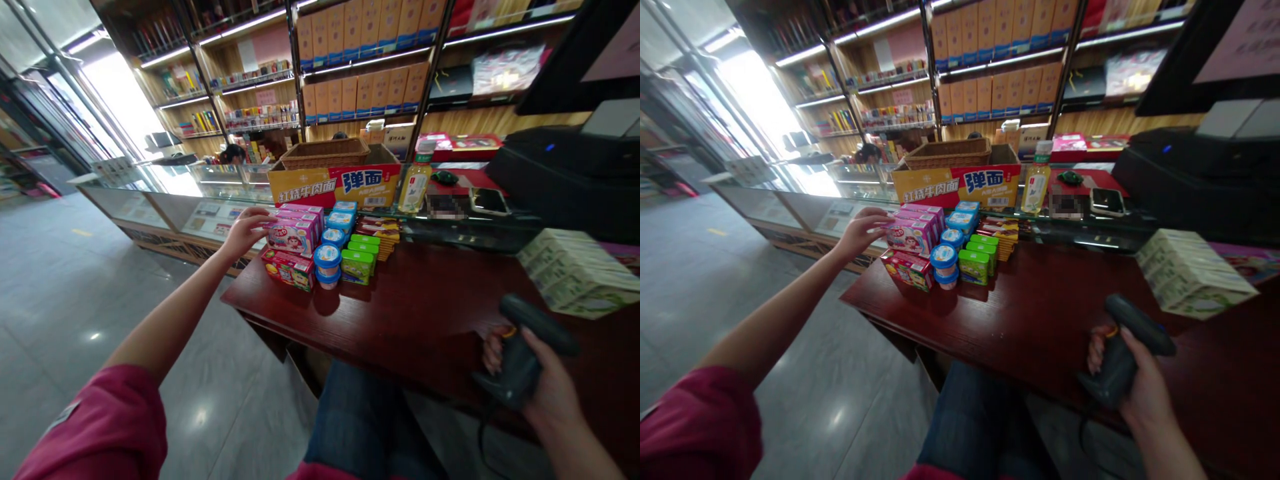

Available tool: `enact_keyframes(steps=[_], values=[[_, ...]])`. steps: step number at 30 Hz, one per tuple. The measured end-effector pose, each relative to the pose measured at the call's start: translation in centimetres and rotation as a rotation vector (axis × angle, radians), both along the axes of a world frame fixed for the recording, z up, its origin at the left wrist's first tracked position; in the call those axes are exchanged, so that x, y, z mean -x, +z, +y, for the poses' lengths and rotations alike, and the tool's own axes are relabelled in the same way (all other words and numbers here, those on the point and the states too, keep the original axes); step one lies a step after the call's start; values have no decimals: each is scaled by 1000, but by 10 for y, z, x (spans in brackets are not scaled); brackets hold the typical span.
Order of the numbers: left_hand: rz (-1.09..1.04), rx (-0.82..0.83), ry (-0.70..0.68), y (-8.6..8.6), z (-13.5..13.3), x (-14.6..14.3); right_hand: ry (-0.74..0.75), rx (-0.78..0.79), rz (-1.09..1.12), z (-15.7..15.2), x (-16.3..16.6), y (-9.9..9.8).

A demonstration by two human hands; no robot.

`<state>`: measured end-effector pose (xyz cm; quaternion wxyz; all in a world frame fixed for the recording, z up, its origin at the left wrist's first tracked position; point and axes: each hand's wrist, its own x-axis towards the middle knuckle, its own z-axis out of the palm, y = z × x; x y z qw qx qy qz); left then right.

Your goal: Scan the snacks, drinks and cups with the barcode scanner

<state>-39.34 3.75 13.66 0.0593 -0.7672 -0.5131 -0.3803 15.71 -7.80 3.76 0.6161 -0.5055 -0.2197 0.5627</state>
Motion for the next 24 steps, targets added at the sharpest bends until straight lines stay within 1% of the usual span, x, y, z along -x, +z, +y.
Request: enact_keyframes(steps=[3, 8, 11, 13, 15, 18, 21, 24], values=[[37, -51, 49, -5, 1, -4, 6, -10, -9, 1, -1, -2], [53, -96, 17, -10, 0, -10, 20, -39, -34, 2, -2, -7], [64, -144, 40, -12, -6, -15, 17, -50, -5, 1, -3, -8], [81, -191, 73, -12, -15, -24, 15, -72, 23, 1, -4, -9], [115, -247, 127, -13, -26, -38, 1, -99, 67, 1, -6, -9], [195, -293, 194, -17, -41, -69, -29, -135, 179, 2, -11, -11], [228, -292, 203, -23, -49, -103, -38, -178, 270, 3, -18, -14], [180, -286, 214, -23, -51, -134, -12, -194, 306, 3, -31, -19]])
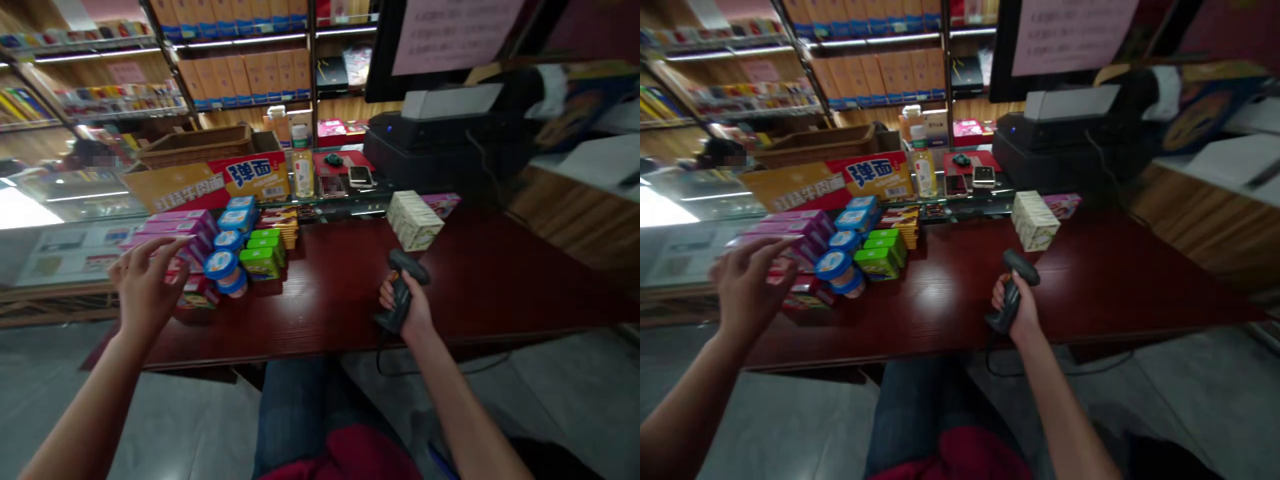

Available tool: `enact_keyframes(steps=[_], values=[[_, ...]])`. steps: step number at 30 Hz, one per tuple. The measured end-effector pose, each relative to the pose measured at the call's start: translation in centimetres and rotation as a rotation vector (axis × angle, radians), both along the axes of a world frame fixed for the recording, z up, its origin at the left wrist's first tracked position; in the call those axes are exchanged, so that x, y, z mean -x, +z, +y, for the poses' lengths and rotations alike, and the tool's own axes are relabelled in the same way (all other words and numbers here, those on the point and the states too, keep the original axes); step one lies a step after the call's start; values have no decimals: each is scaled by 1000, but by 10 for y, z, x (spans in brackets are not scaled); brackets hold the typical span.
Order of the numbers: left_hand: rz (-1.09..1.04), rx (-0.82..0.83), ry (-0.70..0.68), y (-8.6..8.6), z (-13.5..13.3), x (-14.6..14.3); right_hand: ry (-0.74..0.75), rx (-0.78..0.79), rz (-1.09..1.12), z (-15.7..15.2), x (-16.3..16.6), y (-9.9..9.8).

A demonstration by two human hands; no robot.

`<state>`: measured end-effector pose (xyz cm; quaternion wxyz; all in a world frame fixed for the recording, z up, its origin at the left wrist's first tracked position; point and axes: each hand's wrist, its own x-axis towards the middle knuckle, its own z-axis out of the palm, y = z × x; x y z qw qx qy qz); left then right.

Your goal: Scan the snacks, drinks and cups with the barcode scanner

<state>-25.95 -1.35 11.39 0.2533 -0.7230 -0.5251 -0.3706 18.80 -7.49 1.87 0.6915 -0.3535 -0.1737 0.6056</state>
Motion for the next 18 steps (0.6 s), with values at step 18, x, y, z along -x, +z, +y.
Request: enact_keyframes(steps=[18], values=[[266, 522, -610, -1, 107, -493, -404, -112, 13, -31, -209, -6]])
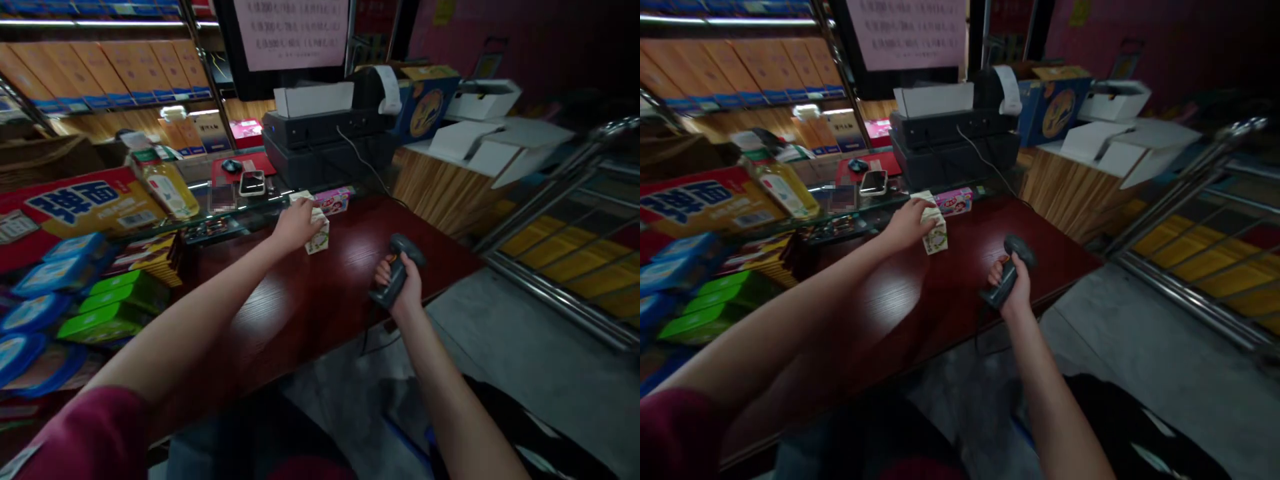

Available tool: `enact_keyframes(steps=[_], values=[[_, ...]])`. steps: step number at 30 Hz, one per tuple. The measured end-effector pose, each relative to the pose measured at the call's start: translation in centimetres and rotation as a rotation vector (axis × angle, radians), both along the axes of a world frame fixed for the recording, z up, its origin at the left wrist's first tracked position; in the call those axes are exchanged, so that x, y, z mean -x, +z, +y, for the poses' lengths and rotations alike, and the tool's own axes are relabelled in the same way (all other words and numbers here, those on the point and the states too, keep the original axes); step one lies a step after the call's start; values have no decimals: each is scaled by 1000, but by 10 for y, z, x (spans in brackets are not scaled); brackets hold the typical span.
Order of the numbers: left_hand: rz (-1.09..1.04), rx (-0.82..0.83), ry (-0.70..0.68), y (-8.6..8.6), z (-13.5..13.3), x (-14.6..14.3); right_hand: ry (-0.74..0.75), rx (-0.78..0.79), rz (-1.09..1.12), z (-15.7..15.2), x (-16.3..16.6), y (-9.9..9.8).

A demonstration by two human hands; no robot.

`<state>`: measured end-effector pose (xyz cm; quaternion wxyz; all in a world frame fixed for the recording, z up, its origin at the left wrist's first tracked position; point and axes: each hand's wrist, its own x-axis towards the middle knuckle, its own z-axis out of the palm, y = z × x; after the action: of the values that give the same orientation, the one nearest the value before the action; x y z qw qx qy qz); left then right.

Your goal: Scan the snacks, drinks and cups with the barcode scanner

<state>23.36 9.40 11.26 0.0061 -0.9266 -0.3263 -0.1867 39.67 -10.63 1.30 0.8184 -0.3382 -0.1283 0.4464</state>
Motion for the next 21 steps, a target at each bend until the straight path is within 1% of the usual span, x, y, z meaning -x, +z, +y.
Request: enact_keyframes(steps=[2, 3, 5, 8, 11, 14, 15, 17, 19, 21], values=[[41, 11, 20, -4, 24, -46, -37, -26, 16, -1, 1, -2], [56, 11, 38, -6, 36, -63, -48, -30, 32, -1, 2, -3], [88, 11, 91, -8, 56, -88, -57, -40, 67, 0, 2, -4], [121, 1, 154, -11, 79, -110, -41, -78, 102, 1, 0, -6], [186, -16, 173, -13, 86, -120, -24, -118, 151, 1, -2, -7], [260, -18, 135, -13, 76, -126, -29, -127, 192, 1, -3, -7], [246, -19, 91, -10, 67, -126, -32, -124, 195, 1, -2, -7], [149, -36, -35, -2, 45, -122, -41, -120, 191, 1, -2, -6], [21, -74, -174, 10, 18, -106, -47, -115, 180, 1, -2, -7], [-86, -136, -263, 21, -9, -77, -50, -100, 172, 0, -1, -6]])
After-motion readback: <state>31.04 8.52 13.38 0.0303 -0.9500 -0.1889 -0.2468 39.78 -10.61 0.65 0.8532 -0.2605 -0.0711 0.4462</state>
